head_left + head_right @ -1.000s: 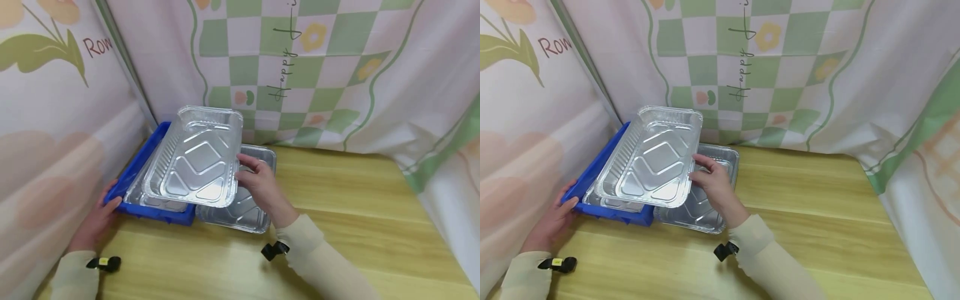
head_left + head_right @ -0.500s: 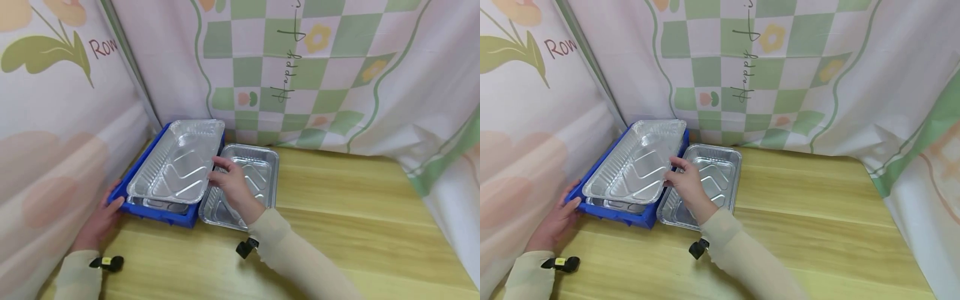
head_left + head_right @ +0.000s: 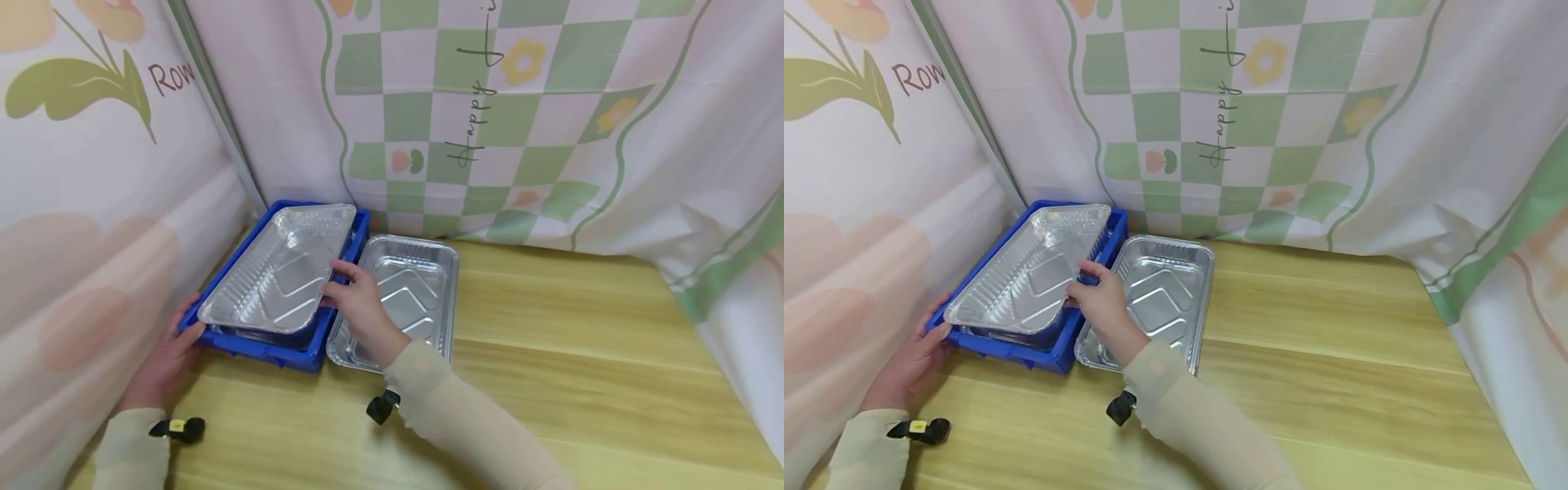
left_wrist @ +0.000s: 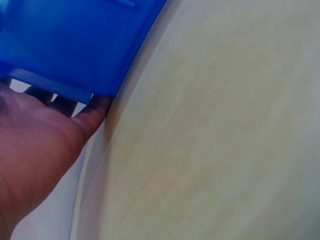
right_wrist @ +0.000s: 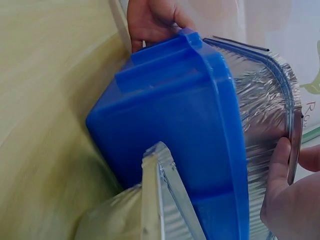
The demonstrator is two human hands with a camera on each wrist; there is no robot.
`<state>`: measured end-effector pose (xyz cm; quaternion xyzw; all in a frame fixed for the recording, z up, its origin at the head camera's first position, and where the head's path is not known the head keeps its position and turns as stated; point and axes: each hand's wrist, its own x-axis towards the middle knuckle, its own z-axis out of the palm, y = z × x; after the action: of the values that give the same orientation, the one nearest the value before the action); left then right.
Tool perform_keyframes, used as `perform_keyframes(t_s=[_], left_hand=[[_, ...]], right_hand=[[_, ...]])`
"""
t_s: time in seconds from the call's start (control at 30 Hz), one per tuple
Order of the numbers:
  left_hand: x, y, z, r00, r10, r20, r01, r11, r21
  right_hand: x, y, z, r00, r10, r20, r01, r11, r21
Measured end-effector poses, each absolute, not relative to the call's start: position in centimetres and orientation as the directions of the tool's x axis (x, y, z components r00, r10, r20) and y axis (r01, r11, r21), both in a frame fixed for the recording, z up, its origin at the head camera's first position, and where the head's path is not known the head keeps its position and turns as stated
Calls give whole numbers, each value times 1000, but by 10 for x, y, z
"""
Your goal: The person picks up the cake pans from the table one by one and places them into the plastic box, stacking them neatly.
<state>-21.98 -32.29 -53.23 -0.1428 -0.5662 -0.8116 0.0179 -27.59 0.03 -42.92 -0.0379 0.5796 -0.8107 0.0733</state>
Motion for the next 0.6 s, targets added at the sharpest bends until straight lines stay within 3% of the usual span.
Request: perform_keyframes(t_s=[0.13,0.43,0.6], left_hand=[[-221,-323,-535,-966,129,226,172,-333,927],[-219,-324,-532,-965,132,229,182,-293,938],[-218,-324,-530,-974,117,192,155,-268,951]], right_hand=[[-279,-3,-434,-984,-170,-57,103,-279,-955],[-276,3,-429,-977,-193,-90,88,20,-996],[-273,10,-427,-978,-189,-92,88,28,-996]])
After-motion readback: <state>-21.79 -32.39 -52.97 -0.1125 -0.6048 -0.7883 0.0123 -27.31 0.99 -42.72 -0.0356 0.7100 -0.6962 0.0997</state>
